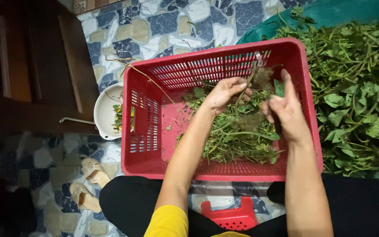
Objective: The person uses a knife to trim the stems and leaves of leafy vegetables, placing the trimmed pieces into a red plastic basket.
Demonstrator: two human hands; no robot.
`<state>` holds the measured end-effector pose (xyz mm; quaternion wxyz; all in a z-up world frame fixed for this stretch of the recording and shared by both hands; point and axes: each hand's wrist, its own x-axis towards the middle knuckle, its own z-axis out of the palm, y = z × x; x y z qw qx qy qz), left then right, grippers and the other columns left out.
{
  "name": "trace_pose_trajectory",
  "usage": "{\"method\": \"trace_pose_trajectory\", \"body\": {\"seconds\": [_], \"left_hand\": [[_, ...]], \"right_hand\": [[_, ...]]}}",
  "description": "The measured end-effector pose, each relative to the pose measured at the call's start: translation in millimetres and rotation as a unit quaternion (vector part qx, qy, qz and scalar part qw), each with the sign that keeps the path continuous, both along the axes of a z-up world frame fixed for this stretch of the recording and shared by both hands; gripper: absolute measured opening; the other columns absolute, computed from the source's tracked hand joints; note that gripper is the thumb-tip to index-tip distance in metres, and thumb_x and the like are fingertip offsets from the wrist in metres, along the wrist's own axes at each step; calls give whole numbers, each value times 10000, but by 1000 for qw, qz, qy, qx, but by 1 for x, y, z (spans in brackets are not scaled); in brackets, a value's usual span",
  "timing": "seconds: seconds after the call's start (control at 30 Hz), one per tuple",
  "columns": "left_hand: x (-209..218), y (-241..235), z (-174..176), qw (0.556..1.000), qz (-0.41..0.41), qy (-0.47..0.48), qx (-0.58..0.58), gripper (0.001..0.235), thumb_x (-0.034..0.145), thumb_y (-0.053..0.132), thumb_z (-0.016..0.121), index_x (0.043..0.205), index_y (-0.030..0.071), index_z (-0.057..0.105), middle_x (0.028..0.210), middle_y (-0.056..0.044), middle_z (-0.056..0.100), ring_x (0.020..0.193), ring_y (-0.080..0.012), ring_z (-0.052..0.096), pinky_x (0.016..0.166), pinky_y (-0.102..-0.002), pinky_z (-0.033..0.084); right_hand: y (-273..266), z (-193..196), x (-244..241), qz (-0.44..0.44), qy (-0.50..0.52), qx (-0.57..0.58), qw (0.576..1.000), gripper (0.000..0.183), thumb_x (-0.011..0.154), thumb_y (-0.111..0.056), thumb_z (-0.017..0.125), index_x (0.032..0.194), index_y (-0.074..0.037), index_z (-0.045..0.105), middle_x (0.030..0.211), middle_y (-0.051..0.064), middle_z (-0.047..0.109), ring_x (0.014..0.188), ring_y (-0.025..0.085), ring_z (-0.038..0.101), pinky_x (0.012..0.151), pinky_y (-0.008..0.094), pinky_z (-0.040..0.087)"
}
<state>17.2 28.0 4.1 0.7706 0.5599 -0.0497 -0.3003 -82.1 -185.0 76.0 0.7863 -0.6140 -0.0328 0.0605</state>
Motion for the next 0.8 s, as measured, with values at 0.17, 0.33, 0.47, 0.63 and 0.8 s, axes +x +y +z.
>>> {"method": "trace_pose_trajectory", "body": {"seconds": [0.17, 0.33, 0.47, 0.63, 0.8], "left_hand": [[-23, 0, -23, 999, 20, 37, -29, 303, 990, 155, 624, 1240, -15, 619, 1017, -58, 721, 831, -147, 681, 686, -313, 583], [-36, 4, -47, 989, 9, 68, -130, 263, 1020, 134, 636, 1251, 10, 637, 1009, -48, 711, 839, -136, 671, 722, -312, 583], [-42, 5, -67, 973, -7, 102, -208, 218, 1046, 141, 650, 1221, 12, 656, 986, -42, 702, 836, -142, 675, 737, -309, 578], [-44, 3, -82, 972, -8, 92, -214, 170, 1072, 143, 644, 1169, 5, 667, 972, -63, 703, 843, -162, 678, 760, -310, 576], [-45, 22, -89, 982, 0, 109, -154, 190, 1025, 146, 641, 1158, 13, 673, 957, -55, 703, 833, -156, 684, 750, -308, 586]], "right_hand": [[19, -18, 9, 42, -9, -69, 997, 998, 929, -163, 673, 1704, -92, 48, 799, -14, 568, 744, 91, 545, 674, 228, 457], [22, -42, 9, -21, -45, -177, 983, 759, 929, -28, 679, 1623, -89, 378, 1130, 15, 636, 933, 80, 574, 859, 251, 489], [22, -62, 10, -39, -142, -142, 979, 595, 965, 7, 675, 1534, -54, 512, 1428, 92, 623, 1277, 128, 584, 1096, 287, 460], [34, -94, 19, -151, -229, -332, 902, 498, 976, 59, 693, 1458, -24, 598, 1393, 195, 678, 1264, 301, 633, 1055, 391, 509], [9, -93, 43, -201, 68, 29, 977, 534, 1089, -184, 638, 1593, -37, 543, 920, 75, 545, 688, 107, 495, 536, 241, 403]]}}
